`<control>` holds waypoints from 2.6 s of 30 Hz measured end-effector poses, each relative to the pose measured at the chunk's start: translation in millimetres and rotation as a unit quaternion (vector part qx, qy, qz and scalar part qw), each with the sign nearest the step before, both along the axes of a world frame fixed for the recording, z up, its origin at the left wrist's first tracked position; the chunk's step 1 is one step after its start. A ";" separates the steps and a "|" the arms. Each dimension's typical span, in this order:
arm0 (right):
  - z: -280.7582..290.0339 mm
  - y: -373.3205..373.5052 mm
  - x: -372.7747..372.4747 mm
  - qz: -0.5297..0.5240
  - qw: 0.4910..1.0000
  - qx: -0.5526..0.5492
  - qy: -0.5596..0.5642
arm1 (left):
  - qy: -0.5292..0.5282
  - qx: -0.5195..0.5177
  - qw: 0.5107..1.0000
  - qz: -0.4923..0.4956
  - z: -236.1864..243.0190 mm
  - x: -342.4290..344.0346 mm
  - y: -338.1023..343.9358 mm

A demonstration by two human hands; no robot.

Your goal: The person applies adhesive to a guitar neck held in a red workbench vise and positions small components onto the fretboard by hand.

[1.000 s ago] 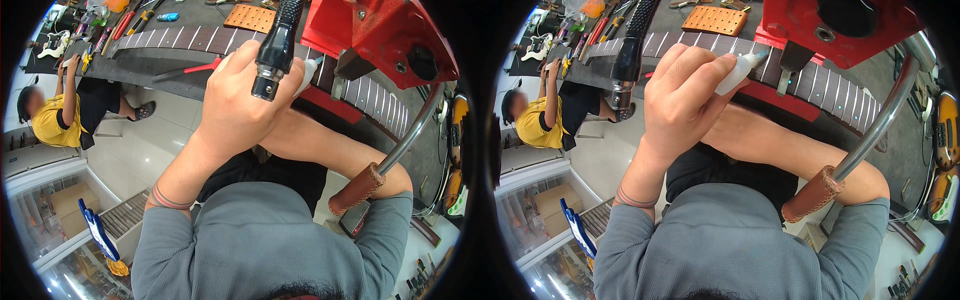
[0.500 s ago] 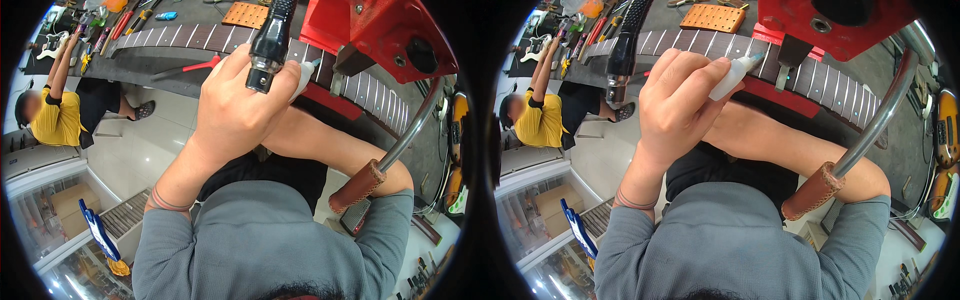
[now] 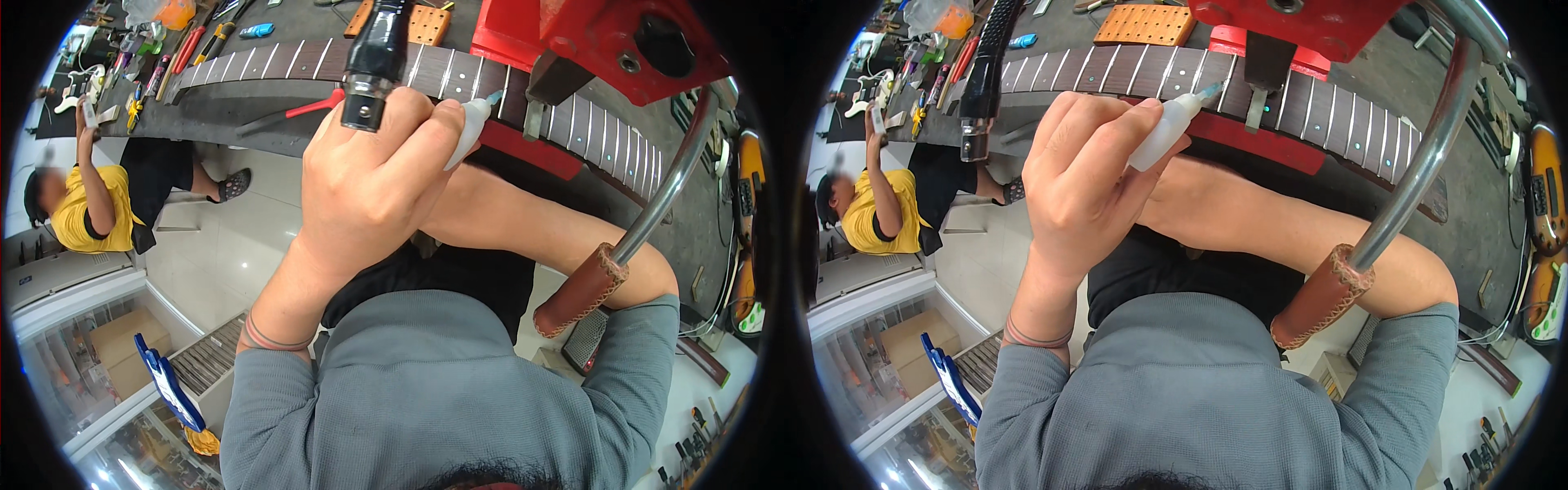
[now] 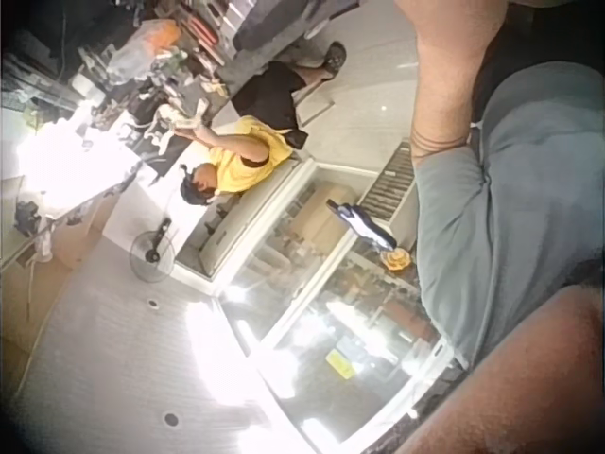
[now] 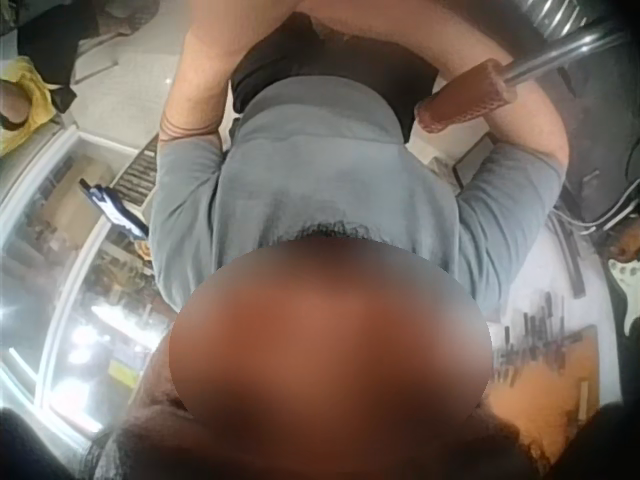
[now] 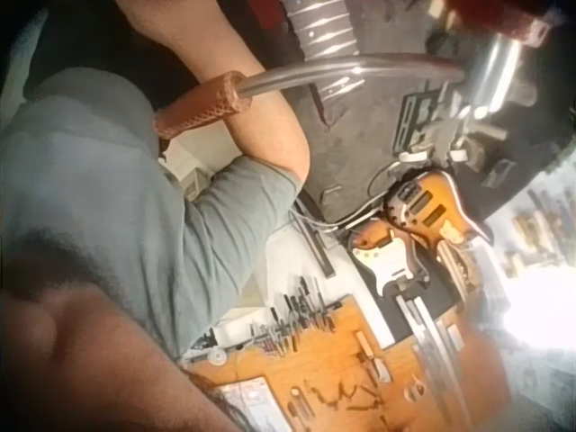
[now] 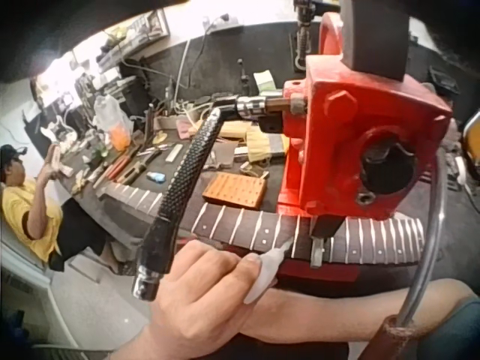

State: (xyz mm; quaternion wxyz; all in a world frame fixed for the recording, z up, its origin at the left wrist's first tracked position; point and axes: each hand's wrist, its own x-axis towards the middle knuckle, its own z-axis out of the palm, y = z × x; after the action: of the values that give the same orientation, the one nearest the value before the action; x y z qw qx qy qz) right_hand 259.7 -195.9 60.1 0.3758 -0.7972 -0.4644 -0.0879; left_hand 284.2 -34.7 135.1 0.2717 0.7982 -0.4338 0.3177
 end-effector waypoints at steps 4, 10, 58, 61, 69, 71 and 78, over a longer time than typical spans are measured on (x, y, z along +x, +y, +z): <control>-3.5 -0.5 -1.0 -0.016 0.994 -0.093 -0.048 | 0.030 0.013 0.999 0.020 4.2 -7.1 -0.5; -8.4 0.6 -0.5 -0.024 0.995 -0.082 -0.051 | -0.011 0.003 1.000 -0.006 4.7 -6.1 3.1; -1.7 -1.0 -1.3 0.004 0.964 -0.193 -0.184 | 0.102 -0.109 0.989 0.008 -12.3 -2.9 22.3; 0.8 -3.5 -1.1 0.006 0.966 -0.178 -0.188 | 0.088 -0.096 0.991 0.015 -10.6 2.3 15.8; -1.2 -4.4 -2.0 -0.006 0.976 -0.141 -0.168 | 0.030 -0.052 0.998 0.033 -3.5 11.3 0.0; -2.4 -3.5 -2.0 -0.006 0.974 -0.146 -0.176 | 0.002 -0.040 0.999 0.029 -3.0 14.7 0.1; 2.8 -5.9 -2.3 0.014 0.967 -0.197 -0.159 | -0.010 -0.018 1.000 0.019 -1.4 20.6 0.8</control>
State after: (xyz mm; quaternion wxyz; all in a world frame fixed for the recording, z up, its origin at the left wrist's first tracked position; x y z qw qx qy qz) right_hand 257.5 -201.8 63.0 0.1337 -0.8249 -0.5372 -0.1145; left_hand 304.8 -33.9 133.7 0.2755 0.7979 -0.4158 0.3386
